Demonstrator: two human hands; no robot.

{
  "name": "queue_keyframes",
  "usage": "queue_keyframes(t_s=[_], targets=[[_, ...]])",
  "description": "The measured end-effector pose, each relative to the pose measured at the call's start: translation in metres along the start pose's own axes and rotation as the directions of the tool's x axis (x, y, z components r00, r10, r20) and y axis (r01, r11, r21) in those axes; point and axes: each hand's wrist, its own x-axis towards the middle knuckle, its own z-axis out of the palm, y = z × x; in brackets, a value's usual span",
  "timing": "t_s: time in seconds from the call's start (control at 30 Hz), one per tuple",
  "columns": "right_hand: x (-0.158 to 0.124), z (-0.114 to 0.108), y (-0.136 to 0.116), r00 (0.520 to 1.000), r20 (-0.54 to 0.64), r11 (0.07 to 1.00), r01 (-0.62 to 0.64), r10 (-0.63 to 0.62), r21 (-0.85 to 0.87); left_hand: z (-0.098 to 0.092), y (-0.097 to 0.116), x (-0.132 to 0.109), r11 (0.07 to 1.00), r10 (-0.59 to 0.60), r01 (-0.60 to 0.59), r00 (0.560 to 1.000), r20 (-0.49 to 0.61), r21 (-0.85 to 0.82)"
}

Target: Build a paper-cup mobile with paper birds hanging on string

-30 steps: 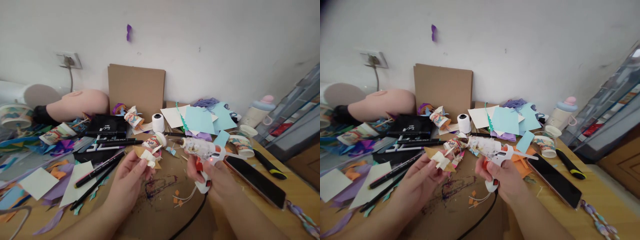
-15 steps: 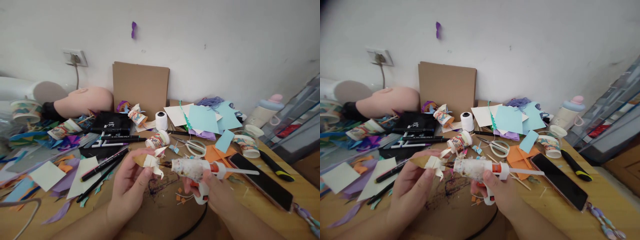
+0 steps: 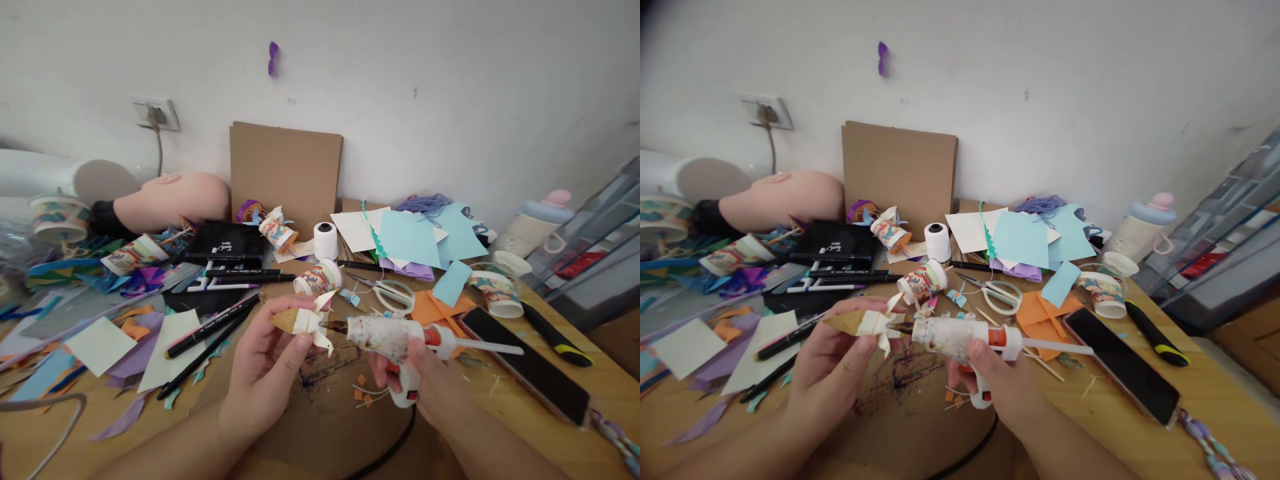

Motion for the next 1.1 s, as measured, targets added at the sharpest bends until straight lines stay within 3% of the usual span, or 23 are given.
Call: queue_keyframes(t_s=[0.33, 1.1], targets=[[-0.0009, 0.0, -0.0042, 0.999, -0.018, 0.996, -0.049, 0.048, -0.078, -0.0005, 0.0025, 0.0001, 0.998, 0.005, -0.005, 1.0, -0.002, 0.063], [0.0005, 0.0031, -0.0098, 0.997, -0.067, 0.992, 0.04, -0.049, -0.121, -0.0038, -0.0005, -0.0002, 0.975, 0.079, -0.07, 0.996, -0.031, 0.211]])
